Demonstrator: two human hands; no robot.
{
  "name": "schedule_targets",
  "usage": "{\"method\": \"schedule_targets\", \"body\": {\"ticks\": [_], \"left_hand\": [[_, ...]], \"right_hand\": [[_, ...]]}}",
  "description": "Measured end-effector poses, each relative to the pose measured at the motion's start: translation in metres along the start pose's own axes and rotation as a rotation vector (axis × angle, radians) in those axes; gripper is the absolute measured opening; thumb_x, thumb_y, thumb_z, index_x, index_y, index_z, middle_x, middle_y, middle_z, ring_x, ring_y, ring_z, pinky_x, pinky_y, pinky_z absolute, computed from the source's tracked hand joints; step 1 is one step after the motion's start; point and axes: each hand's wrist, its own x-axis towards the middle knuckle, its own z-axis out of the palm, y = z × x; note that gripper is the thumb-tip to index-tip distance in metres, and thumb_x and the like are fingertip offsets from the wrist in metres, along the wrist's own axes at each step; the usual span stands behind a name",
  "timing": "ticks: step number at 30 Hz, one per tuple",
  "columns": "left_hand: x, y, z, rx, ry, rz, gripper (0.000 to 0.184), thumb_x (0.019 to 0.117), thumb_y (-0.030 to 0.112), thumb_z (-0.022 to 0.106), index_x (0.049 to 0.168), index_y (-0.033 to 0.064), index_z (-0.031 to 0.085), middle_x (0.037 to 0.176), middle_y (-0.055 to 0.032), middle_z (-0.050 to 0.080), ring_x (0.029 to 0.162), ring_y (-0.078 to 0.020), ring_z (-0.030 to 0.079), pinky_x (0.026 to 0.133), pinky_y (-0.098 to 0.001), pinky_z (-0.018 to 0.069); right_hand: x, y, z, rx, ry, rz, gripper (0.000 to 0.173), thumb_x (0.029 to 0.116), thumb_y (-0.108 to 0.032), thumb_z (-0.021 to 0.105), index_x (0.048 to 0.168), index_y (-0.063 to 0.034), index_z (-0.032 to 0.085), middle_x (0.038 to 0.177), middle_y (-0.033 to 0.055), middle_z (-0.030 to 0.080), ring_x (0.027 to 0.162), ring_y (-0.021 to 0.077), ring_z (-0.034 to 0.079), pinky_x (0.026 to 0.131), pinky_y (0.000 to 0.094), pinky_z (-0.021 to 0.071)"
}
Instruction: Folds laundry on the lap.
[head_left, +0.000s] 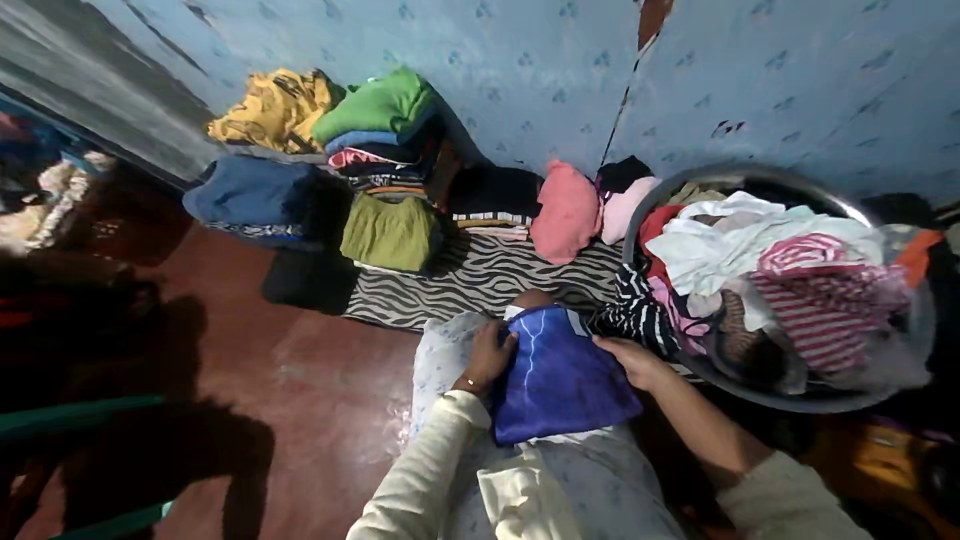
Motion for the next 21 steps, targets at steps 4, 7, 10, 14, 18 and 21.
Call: {"method": "schedule_targets", "body": {"ticks": [4, 7, 10, 14, 18, 21], "left_hand": [[0.013, -0.019, -0.003, -0.023, -0.07, -0.006, 0.055, 0.1003, 0.043, 0.059, 0.134, -0.0011, 0.057, 0.131, -0.024, 0.06, 0.127, -0.0362, 0.055, 0.111, -0.0521, 0.0424], [0.017, -0.024, -0.012, -0.113, -0.166, -0.059, 0.052, 0.1002, 0.04, 0.061, 0.132, -0.0012, 0.059, 0.132, -0.0236, 0.059, 0.126, -0.0334, 0.056, 0.11, -0.0511, 0.0433], [0.018, -0.023, -0.018, -0.17, -0.249, -0.151, 0.045, 0.1042, 0.037, 0.054, 0.133, 0.0034, 0.06, 0.124, -0.0185, 0.066, 0.115, -0.0268, 0.064, 0.102, -0.049, 0.0498], [0.012, -0.018, -0.029, -0.209, -0.276, -0.163, 0.034, 0.104, 0.028, 0.055, 0.12, -0.0001, 0.065, 0.109, -0.0165, 0.067, 0.099, -0.023, 0.064, 0.092, -0.0463, 0.0517], [-0.005, -0.013, -0.038, -0.405, -0.189, -0.068, 0.021, 0.0989, 0.017, 0.062, 0.113, 0.0016, 0.061, 0.097, -0.006, 0.065, 0.085, -0.0111, 0.063, 0.078, -0.0328, 0.0546], [-0.014, -0.012, -0.044, -0.521, -0.088, 0.019, 0.022, 0.0979, 0.012, 0.061, 0.115, -0.0006, 0.055, 0.1, -0.0065, 0.063, 0.088, -0.0113, 0.063, 0.081, -0.0326, 0.0555]], "right_hand": [[0.03, -0.017, 0.009, 0.038, -0.02, 0.004, 0.049, 0.1023, -0.037, 0.062, 0.137, -0.0038, 0.058, 0.133, 0.0169, 0.062, 0.122, 0.0263, 0.06, 0.102, 0.0479, 0.0506], [0.042, -0.026, 0.009, -0.018, -0.004, -0.048, 0.051, 0.1004, -0.033, 0.066, 0.14, -0.0025, 0.054, 0.138, 0.0191, 0.058, 0.126, 0.028, 0.056, 0.105, 0.049, 0.0474], [0.052, -0.028, 0.004, -0.151, 0.033, -0.101, 0.05, 0.1009, -0.034, 0.065, 0.136, -0.0001, 0.055, 0.136, 0.0216, 0.057, 0.124, 0.0294, 0.056, 0.104, 0.0492, 0.0467], [0.04, -0.035, 0.0, -0.554, 0.114, -0.238, 0.044, 0.105, -0.032, 0.058, 0.126, 0.0074, 0.057, 0.124, 0.0282, 0.06, 0.117, 0.0375, 0.059, 0.102, 0.0534, 0.0459], [0.017, -0.051, 0.001, -0.799, 0.22, -0.329, 0.04, 0.1065, -0.031, 0.054, 0.115, 0.0079, 0.061, 0.113, 0.0278, 0.064, 0.11, 0.0412, 0.062, 0.098, 0.0571, 0.0479], [0.014, -0.054, -0.006, -0.58, 0.218, -0.411, 0.037, 0.1075, -0.027, 0.052, 0.118, 0.0081, 0.058, 0.109, 0.0258, 0.063, 0.102, 0.035, 0.063, 0.093, 0.0517, 0.05]]}}
